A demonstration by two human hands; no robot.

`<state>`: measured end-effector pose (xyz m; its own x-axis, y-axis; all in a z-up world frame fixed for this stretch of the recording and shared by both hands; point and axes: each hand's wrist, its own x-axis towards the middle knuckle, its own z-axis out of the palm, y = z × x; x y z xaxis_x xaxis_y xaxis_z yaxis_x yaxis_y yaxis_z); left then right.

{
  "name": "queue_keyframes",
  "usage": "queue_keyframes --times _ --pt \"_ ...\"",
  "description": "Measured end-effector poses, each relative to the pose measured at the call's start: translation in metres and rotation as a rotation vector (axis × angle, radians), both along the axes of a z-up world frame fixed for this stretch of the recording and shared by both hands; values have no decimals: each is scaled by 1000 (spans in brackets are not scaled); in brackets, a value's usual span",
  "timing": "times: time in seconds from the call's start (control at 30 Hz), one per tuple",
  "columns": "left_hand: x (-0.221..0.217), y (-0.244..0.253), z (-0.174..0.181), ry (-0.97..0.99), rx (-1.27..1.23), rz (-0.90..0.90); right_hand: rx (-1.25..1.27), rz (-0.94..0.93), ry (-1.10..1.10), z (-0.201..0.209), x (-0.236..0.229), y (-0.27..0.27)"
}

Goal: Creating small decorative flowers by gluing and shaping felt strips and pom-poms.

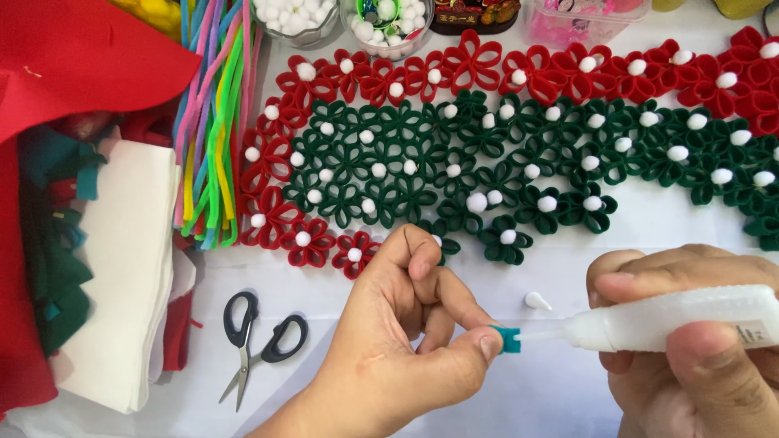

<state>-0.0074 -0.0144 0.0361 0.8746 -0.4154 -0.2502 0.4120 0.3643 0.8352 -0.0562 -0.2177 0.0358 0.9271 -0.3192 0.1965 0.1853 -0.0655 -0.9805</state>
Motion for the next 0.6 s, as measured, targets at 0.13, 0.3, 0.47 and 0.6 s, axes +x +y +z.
queue_keyframes --times 0.13,0.3,0.47,0.6 --pt "0 0 -1 -3 -16 0 53 18 -30 -4 0 -3" --pt "-1 0 -2 -1 -31 2 89 63 -47 -6 0 -4" --pt "-1 0 -1 4 -27 1 116 102 -68 -6 1 -6" --pt "-1 0 -1 -6 -21 2 123 102 -70 -7 2 -6"
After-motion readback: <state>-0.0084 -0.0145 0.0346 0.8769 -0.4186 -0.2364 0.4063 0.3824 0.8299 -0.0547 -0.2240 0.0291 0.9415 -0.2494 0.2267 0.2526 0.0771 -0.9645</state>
